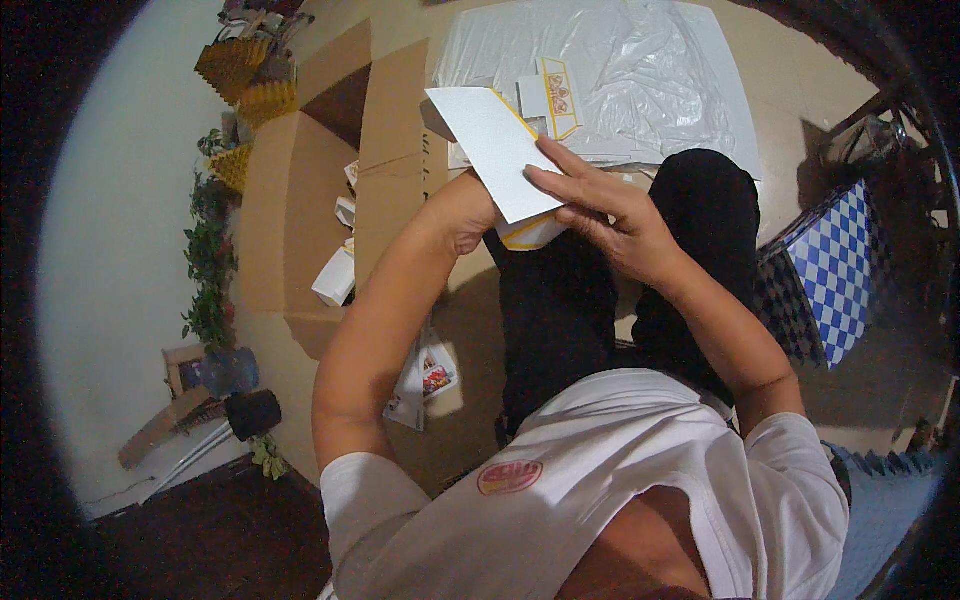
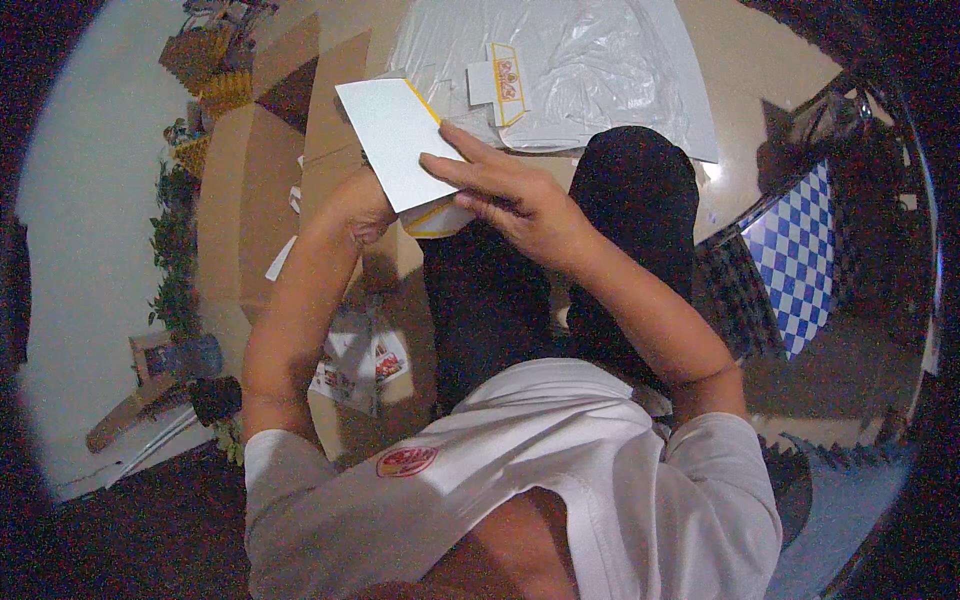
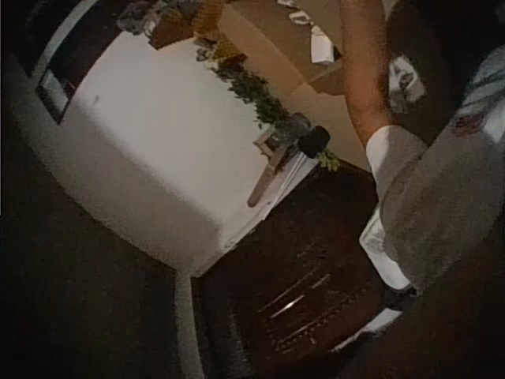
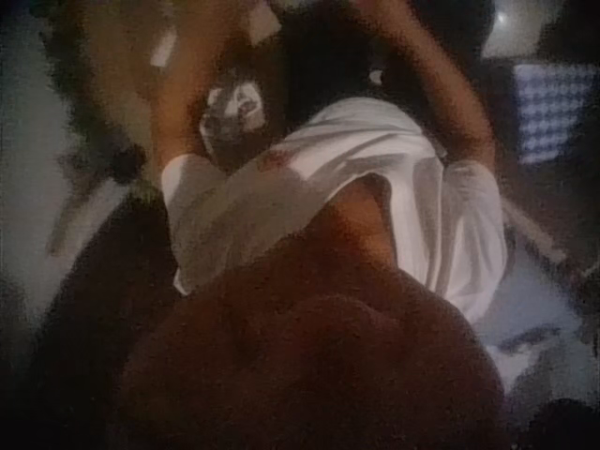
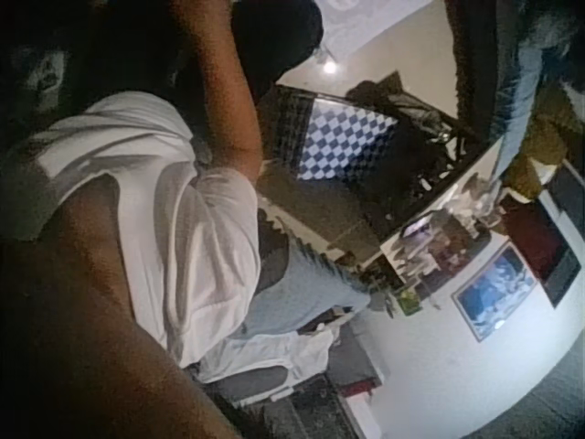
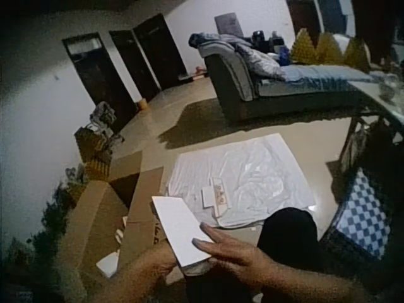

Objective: The person assembles small paper boxes by folding flat printed sheets and securing the edges with adhesive tape. They repeatedly fold the paper, apply tape to the seams, and place the finished boxes into a cardboard box.

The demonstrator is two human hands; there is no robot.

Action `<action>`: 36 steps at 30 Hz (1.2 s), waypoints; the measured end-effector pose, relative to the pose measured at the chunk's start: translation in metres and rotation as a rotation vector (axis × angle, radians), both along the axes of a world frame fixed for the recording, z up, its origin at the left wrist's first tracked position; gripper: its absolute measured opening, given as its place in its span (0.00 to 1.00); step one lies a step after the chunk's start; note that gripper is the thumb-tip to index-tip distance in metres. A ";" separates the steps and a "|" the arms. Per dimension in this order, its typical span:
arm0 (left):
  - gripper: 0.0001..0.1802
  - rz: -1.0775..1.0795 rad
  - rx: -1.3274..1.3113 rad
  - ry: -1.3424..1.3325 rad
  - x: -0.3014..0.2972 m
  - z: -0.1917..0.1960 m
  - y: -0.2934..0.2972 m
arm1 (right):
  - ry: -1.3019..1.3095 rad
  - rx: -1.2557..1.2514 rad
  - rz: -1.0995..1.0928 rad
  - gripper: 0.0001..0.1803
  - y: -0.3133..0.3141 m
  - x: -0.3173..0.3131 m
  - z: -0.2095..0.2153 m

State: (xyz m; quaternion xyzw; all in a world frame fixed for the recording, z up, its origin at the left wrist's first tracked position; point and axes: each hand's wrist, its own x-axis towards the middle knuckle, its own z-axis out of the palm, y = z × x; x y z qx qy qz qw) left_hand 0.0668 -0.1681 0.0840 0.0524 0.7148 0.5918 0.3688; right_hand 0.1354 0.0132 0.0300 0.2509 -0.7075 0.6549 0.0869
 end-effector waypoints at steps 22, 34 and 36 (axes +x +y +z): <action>0.14 0.352 0.178 0.069 0.067 -0.008 -0.029 | 0.028 0.048 -0.123 0.17 0.004 0.001 -0.006; 0.07 0.434 0.426 0.011 0.017 -0.016 0.027 | -0.062 -0.130 -0.336 0.16 0.044 -0.029 0.012; 0.05 0.418 0.468 0.016 0.006 -0.027 0.041 | 0.022 -0.152 -0.463 0.17 0.074 -0.038 0.013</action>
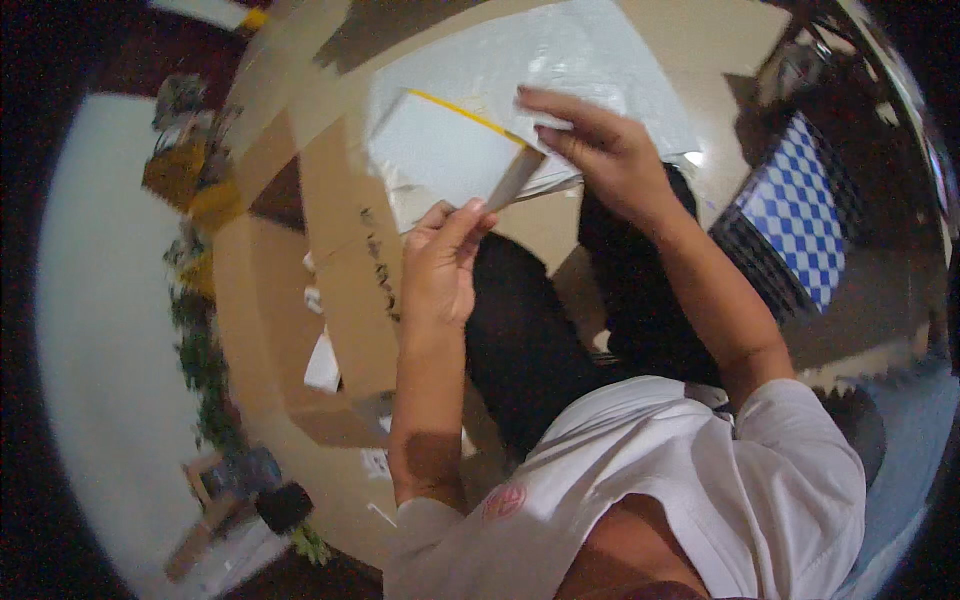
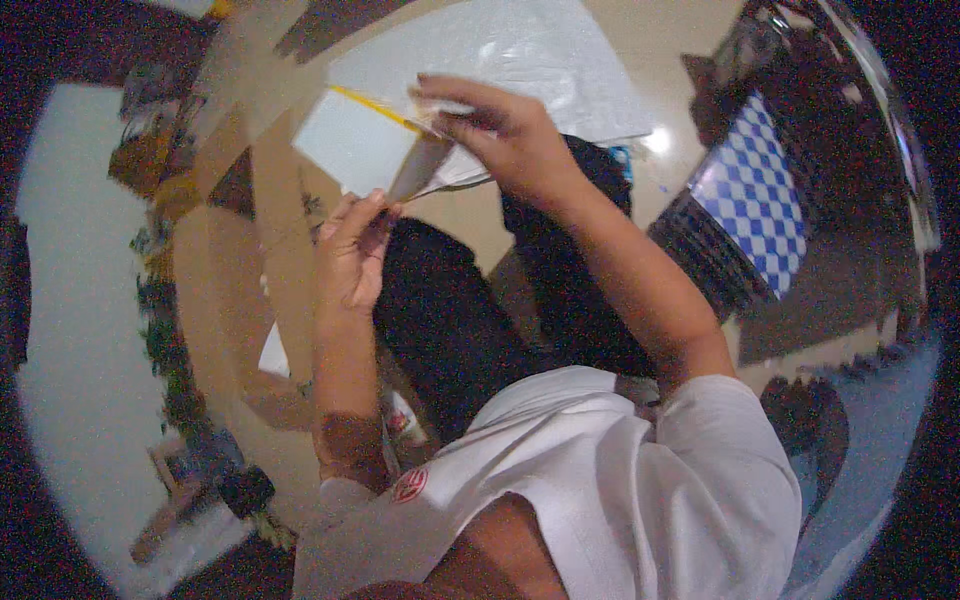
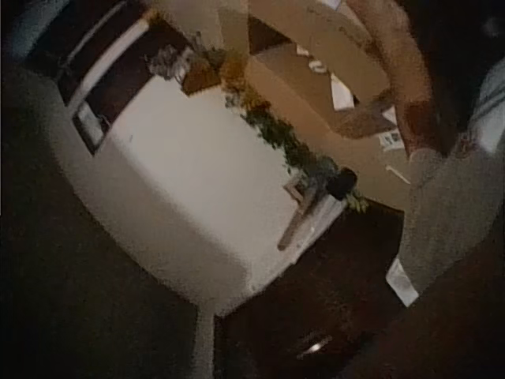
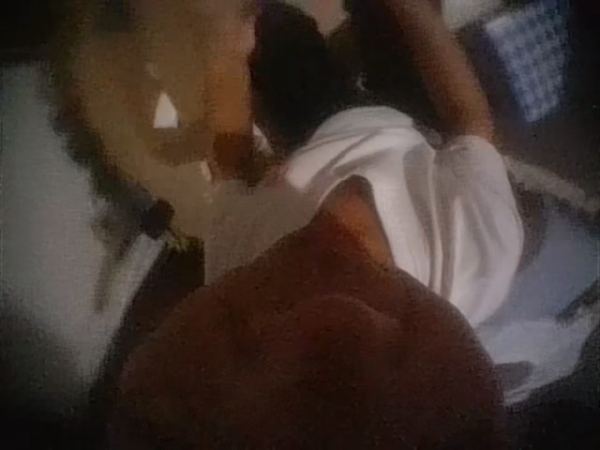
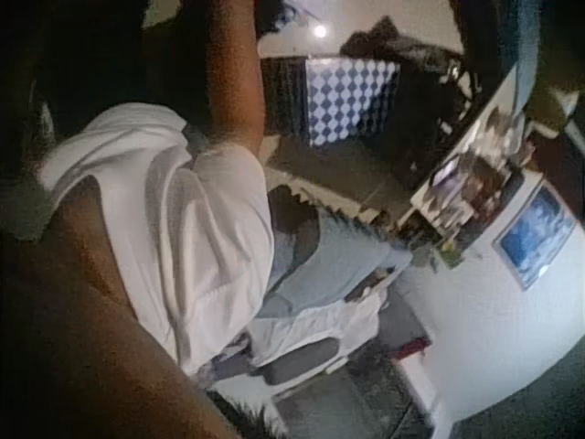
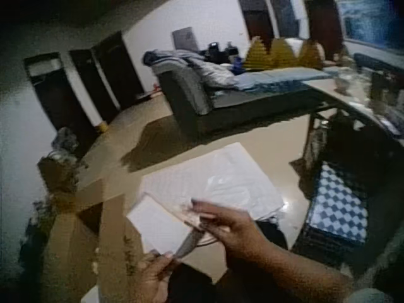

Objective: The person assembles small paper boxes by folding flat printed sheets and securing the edges with adhesive tape. They repeatedly fold the paper, apply tape to the seams, and place the finished boxes into a cardboard box.

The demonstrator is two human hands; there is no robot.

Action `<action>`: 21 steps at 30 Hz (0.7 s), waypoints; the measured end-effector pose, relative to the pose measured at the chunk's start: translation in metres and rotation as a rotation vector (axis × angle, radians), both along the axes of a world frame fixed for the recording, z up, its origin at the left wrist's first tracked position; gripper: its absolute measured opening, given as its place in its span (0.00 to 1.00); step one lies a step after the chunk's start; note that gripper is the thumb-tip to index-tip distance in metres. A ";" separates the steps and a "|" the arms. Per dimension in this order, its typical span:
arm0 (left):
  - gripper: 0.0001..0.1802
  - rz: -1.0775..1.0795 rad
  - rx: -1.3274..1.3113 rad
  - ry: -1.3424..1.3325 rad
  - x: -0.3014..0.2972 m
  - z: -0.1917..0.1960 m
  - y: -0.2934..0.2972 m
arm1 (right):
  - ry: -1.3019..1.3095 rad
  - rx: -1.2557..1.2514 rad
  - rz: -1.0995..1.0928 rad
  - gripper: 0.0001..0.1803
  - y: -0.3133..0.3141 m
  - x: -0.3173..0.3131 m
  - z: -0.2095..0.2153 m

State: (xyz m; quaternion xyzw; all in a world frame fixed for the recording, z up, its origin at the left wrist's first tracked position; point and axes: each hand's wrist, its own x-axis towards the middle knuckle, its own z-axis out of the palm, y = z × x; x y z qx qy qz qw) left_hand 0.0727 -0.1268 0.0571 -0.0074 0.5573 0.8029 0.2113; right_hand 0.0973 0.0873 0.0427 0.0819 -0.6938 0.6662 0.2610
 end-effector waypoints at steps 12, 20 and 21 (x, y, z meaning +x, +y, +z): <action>0.08 -0.058 -0.105 0.009 -0.062 -0.040 0.112 | -1.055 -0.249 -0.529 0.23 0.201 0.069 -0.339; 0.07 -0.090 -0.197 -0.073 -0.073 -0.068 0.129 | -1.124 -0.215 -0.502 0.19 0.211 0.081 -0.423; 0.07 -0.097 -0.203 -0.070 -0.073 -0.069 0.131 | -1.134 -0.291 -0.475 0.19 0.214 0.076 -0.427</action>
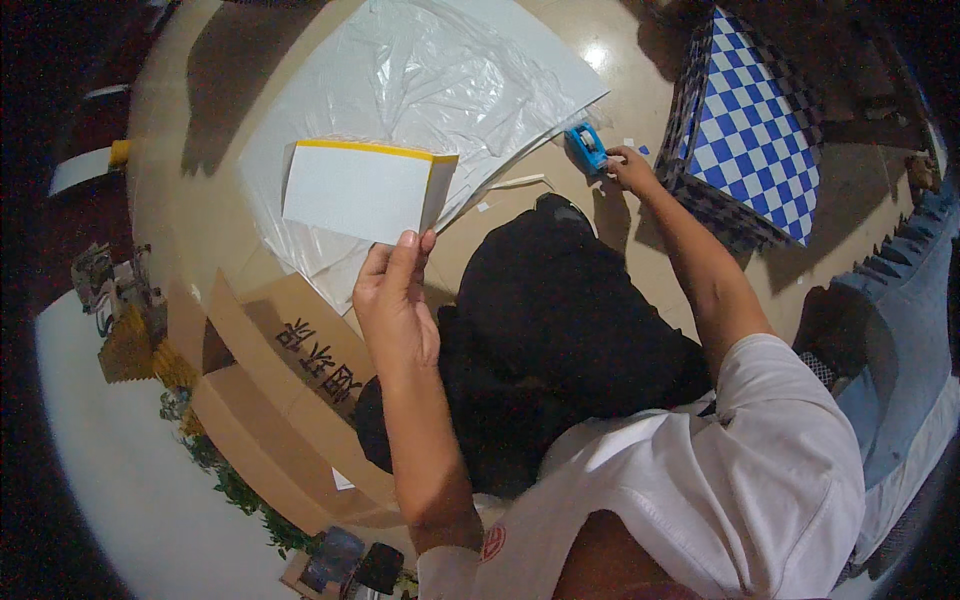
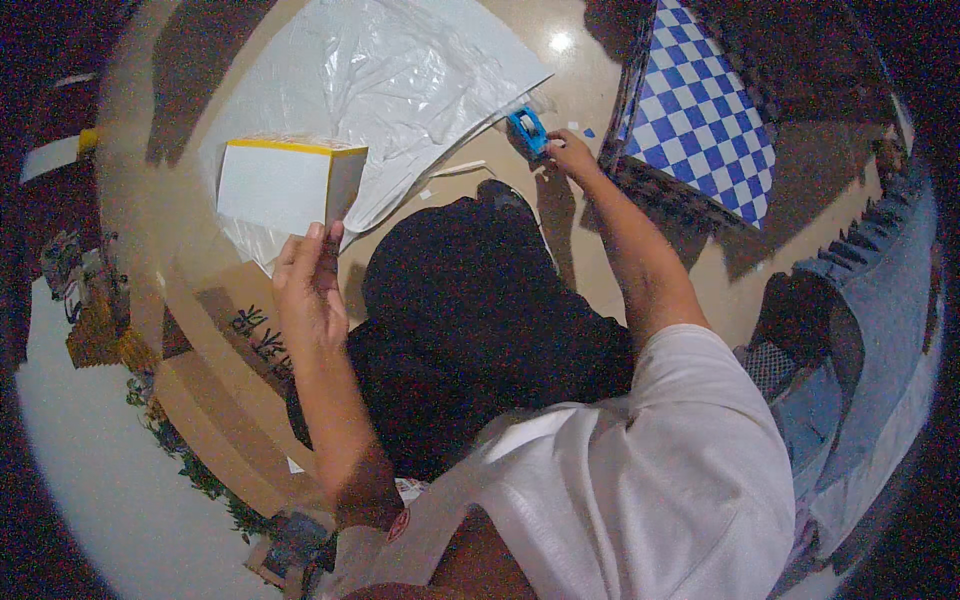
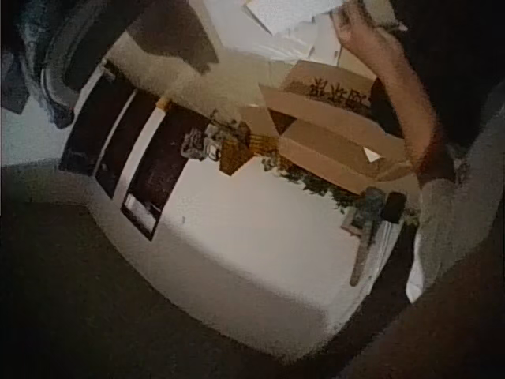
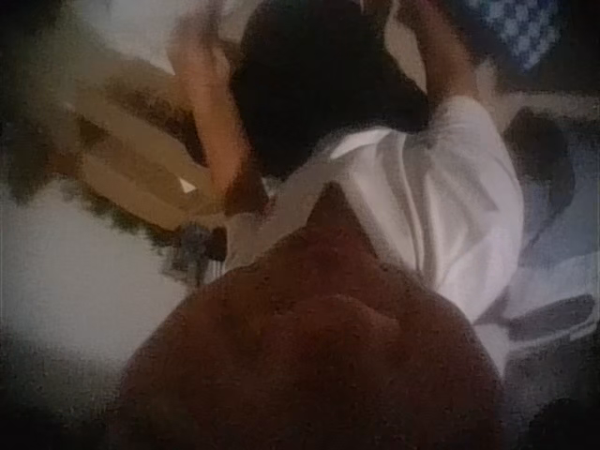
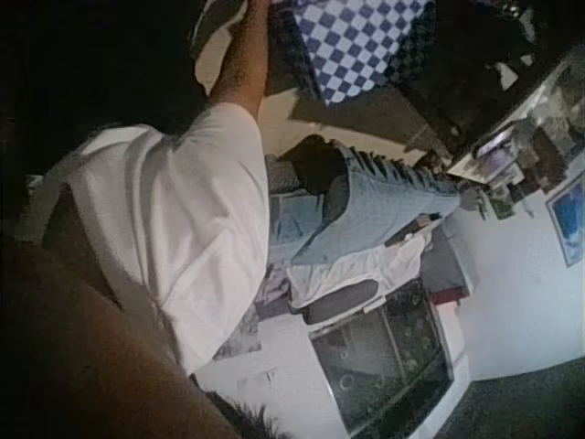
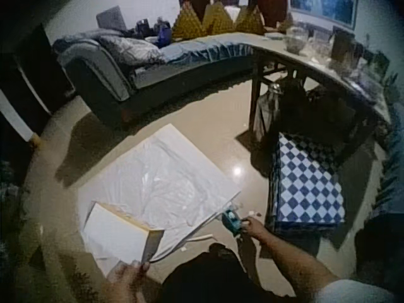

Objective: The person assembles small paper boxes by folding flat printed sheets and securing the edges with adhesive tape. They repeatedly fold the paper, apply tape to the seams, and place the finished boxes into a cardboard box.

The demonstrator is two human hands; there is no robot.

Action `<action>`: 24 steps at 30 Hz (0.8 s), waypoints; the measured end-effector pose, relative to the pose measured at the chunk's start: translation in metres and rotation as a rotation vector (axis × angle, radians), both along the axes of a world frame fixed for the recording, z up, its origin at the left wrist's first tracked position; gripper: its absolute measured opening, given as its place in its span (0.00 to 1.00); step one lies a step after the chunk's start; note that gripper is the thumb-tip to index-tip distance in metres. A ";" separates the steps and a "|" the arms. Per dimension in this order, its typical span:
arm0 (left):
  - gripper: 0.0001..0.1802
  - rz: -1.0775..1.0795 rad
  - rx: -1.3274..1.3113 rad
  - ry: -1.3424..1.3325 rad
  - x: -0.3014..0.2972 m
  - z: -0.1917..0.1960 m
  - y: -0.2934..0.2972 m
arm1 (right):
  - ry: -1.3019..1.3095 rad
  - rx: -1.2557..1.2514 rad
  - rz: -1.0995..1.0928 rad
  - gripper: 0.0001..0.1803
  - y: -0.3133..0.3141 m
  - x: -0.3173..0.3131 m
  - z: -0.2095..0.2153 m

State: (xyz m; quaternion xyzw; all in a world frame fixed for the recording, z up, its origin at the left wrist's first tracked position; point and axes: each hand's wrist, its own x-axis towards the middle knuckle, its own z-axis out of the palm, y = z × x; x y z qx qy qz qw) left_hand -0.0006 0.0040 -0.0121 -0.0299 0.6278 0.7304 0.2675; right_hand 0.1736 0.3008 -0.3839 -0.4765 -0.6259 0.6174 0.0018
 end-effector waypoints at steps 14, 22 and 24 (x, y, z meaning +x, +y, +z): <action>0.12 -0.034 -0.064 -0.030 0.009 -0.008 0.019 | 0.007 -0.292 -0.016 0.11 0.022 -0.008 -0.013; 0.12 0.010 -0.052 -0.125 0.008 -0.007 0.022 | 0.066 -0.248 -0.162 0.09 -0.002 0.012 -0.045; 0.12 0.052 -0.041 -0.141 0.008 -0.011 0.013 | 0.069 -0.296 -0.136 0.10 -0.015 0.002 -0.010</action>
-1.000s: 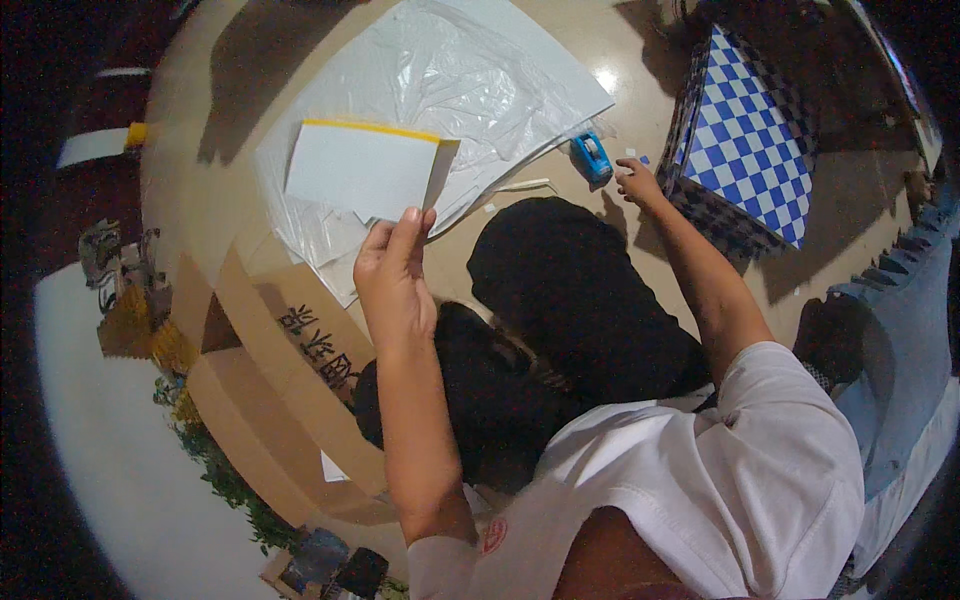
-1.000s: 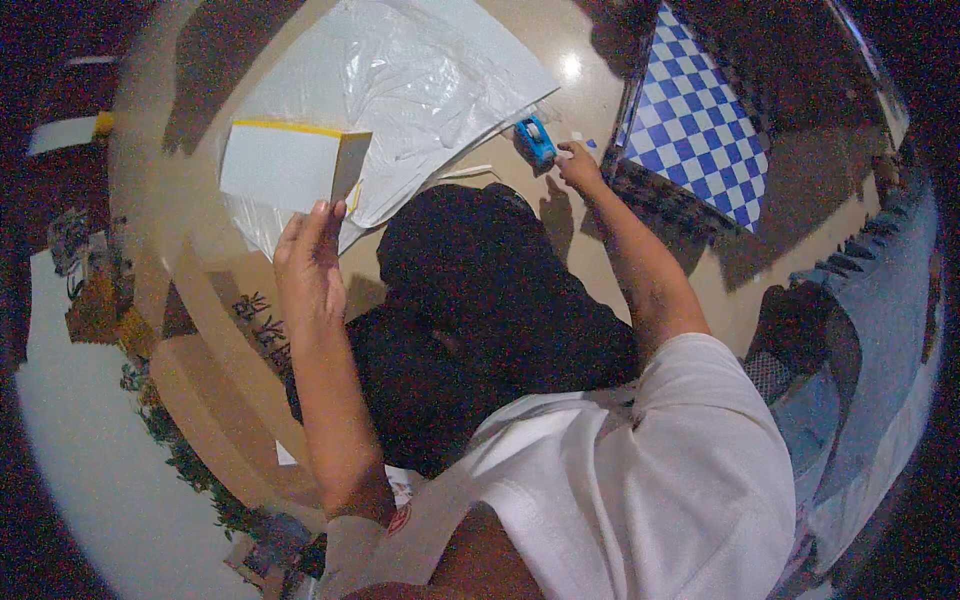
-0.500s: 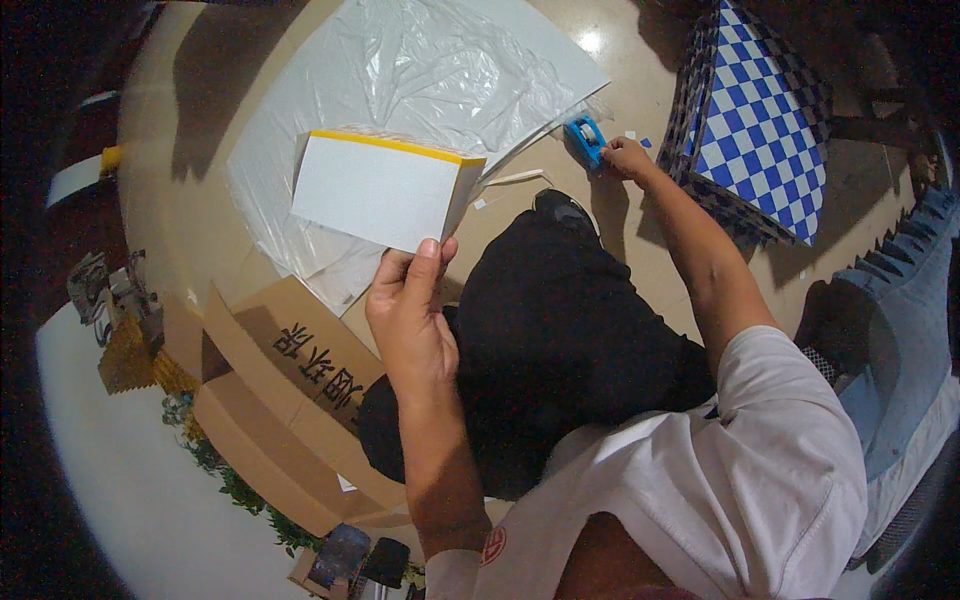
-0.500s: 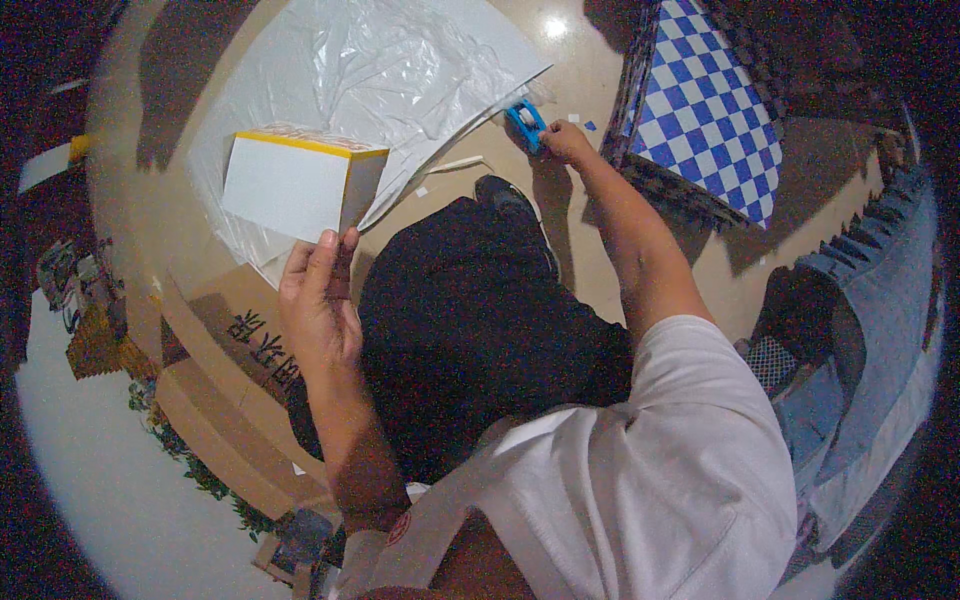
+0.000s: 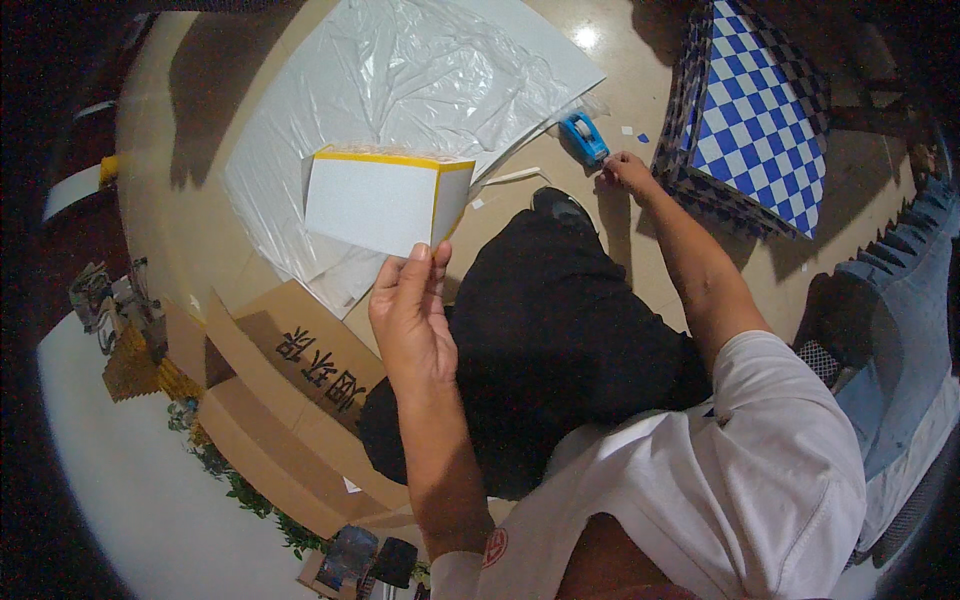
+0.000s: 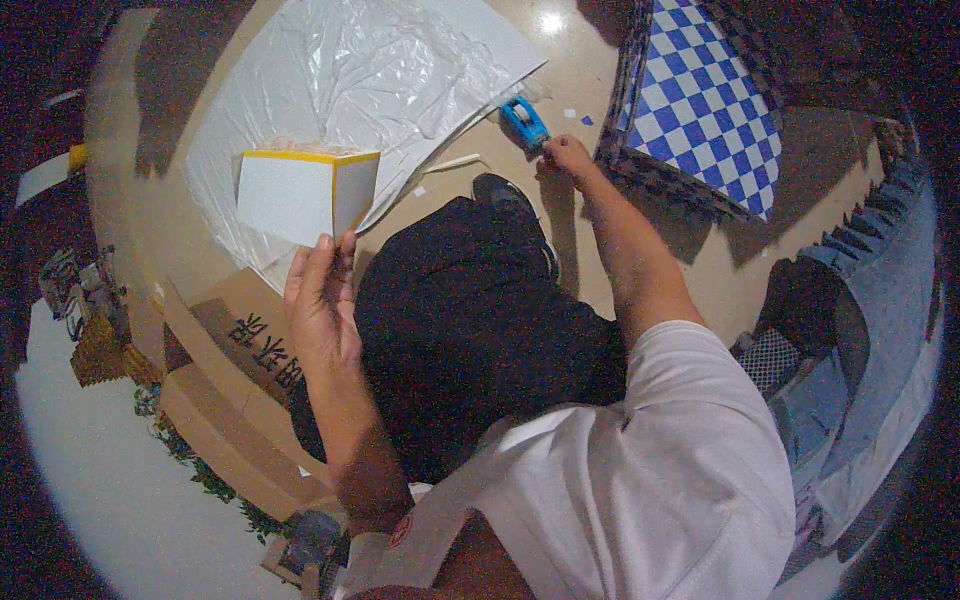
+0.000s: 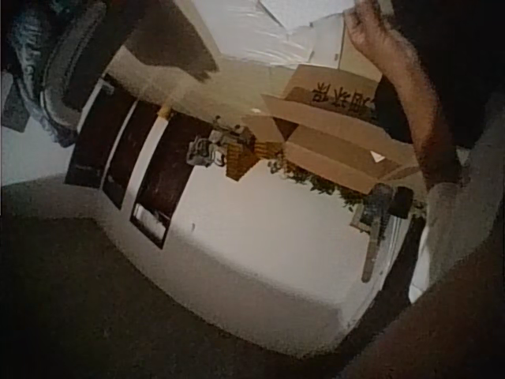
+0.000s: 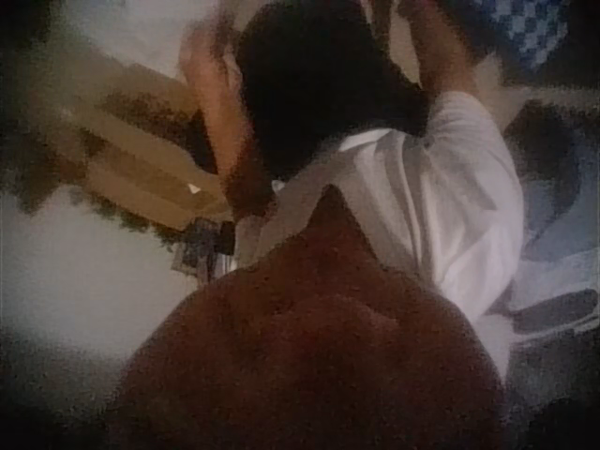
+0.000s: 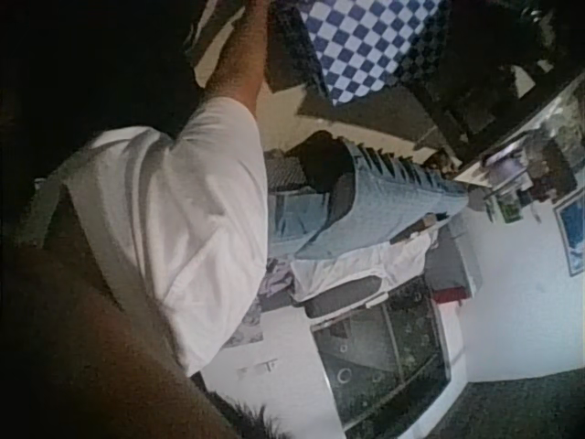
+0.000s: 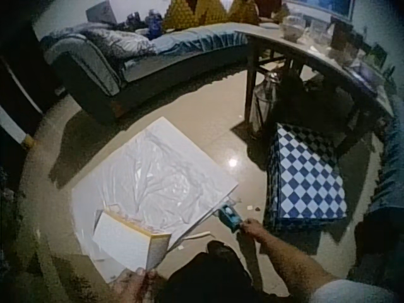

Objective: The person assembles small paper boxes by folding flat printed sheets and securing the edges with adhesive tape. They repeatedly fold the paper, apply tape to the seams, and place the finished boxes into a cardboard box.

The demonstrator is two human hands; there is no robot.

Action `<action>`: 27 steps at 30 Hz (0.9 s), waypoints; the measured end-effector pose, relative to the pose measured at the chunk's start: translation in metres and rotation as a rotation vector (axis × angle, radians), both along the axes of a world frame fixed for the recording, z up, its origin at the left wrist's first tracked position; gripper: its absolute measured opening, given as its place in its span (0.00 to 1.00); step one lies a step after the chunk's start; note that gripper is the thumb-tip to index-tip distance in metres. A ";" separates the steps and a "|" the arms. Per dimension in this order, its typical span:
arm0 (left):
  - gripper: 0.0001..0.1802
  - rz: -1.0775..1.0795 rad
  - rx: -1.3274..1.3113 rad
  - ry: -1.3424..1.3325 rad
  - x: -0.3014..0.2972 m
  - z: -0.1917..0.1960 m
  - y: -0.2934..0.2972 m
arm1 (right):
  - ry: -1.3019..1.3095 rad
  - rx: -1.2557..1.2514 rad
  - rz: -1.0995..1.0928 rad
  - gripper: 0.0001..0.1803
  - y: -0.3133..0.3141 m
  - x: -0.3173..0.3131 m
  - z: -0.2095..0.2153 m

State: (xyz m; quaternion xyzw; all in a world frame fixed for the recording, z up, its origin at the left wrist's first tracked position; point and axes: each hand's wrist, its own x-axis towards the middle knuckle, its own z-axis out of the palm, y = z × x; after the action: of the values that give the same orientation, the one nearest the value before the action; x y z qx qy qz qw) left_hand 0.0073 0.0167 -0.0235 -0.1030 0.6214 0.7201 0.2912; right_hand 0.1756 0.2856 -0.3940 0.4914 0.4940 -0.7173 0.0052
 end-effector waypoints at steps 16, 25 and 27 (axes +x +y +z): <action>0.05 0.058 0.118 0.019 -0.003 0.006 0.001 | -0.267 0.089 -0.021 0.11 0.005 -0.010 -0.044; 0.05 0.145 0.325 -0.022 -0.005 0.002 -0.004 | -0.510 0.314 0.032 0.07 -0.010 -0.038 0.032; 0.05 0.200 0.331 -0.040 -0.003 0.009 -0.007 | -0.460 0.251 -0.031 0.06 -0.014 -0.041 0.029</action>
State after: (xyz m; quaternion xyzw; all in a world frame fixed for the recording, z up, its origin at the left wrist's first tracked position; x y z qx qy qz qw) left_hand 0.0043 0.0095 -0.0147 -0.1292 0.4754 0.8355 0.2436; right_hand 0.1349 0.2721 -0.3651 0.6459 0.5573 -0.5198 0.0456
